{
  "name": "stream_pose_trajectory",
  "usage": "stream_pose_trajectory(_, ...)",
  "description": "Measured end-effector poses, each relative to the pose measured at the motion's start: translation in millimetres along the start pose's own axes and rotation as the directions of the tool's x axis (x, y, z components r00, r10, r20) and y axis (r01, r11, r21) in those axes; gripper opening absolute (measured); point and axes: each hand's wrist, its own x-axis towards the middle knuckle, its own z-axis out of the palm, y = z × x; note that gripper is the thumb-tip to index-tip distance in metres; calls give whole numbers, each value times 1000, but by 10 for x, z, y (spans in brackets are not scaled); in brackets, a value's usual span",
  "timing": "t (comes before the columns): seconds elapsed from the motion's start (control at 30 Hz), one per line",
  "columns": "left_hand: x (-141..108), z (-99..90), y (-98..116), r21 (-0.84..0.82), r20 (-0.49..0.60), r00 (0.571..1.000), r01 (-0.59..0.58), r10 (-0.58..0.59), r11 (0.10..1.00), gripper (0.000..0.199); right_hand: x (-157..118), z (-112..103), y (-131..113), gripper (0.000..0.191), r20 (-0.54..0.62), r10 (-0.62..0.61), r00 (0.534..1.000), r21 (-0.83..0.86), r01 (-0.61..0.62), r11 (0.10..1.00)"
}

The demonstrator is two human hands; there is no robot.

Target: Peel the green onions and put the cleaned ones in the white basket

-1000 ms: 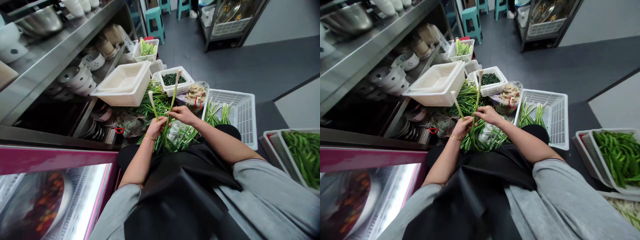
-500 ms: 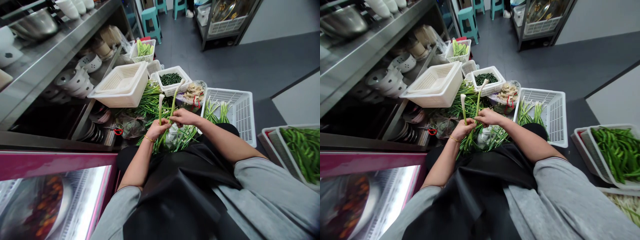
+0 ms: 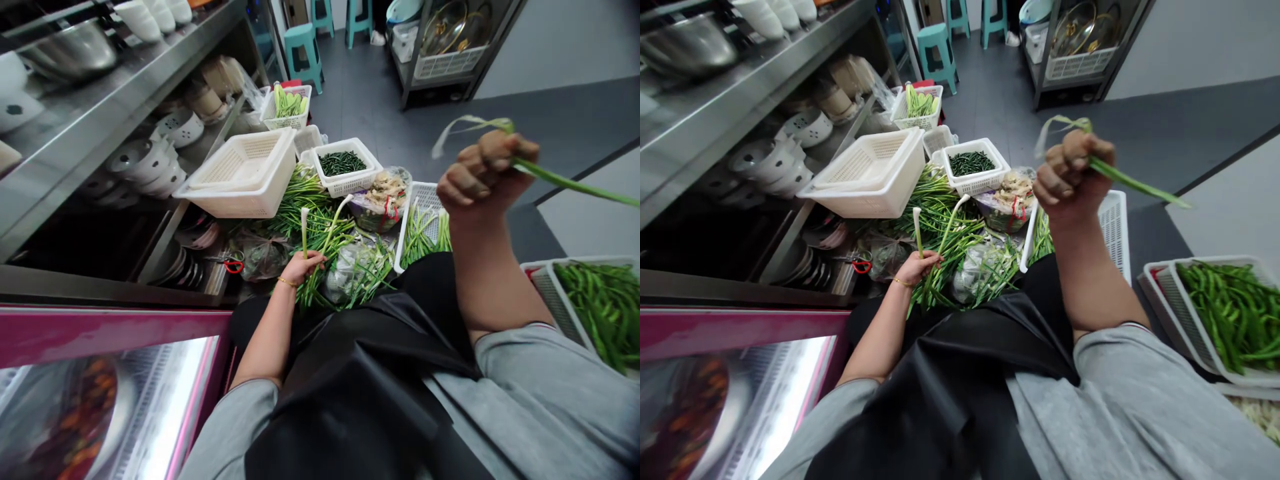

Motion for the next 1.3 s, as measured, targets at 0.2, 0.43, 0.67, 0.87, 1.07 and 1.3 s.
stream_pose_trajectory(0.2, -53, 5, 93, -21, 88, 995, -52, 54, 998, 38, -55, 227, 1005, 27, 147, 475, 868, -464, -363, 808)
stream_pose_trajectory(0.43, -24, 303, 326, 116, 46, 991, -130, 125, 985, 33, -5, 897, 1162, 21, 305, 357, 883, -277, -276, 920)
stream_pose_trajectory(0.67, 33, 243, 402, -48, 244, 966, -71, 81, 996, 40, 197, 627, 742, 16, 543, 498, 676, -300, -398, 867)
stream_pose_trajectory(0.87, 122, 117, 193, -162, 224, 973, -8, 45, 987, 40, 86, 266, 464, 20, 134, 235, 963, -35, -233, 972)
stream_pose_trajectory(1.07, 145, -149, 315, -173, -66, 984, -175, 165, 969, 42, 82, -48, 1254, 36, 248, 578, 778, -632, -322, 705)
stream_pose_trajectory(1.3, -89, -669, 370, -225, -73, 972, -233, 222, 946, 36, 368, 173, 2010, 16, 210, 739, 641, -741, -388, 548)
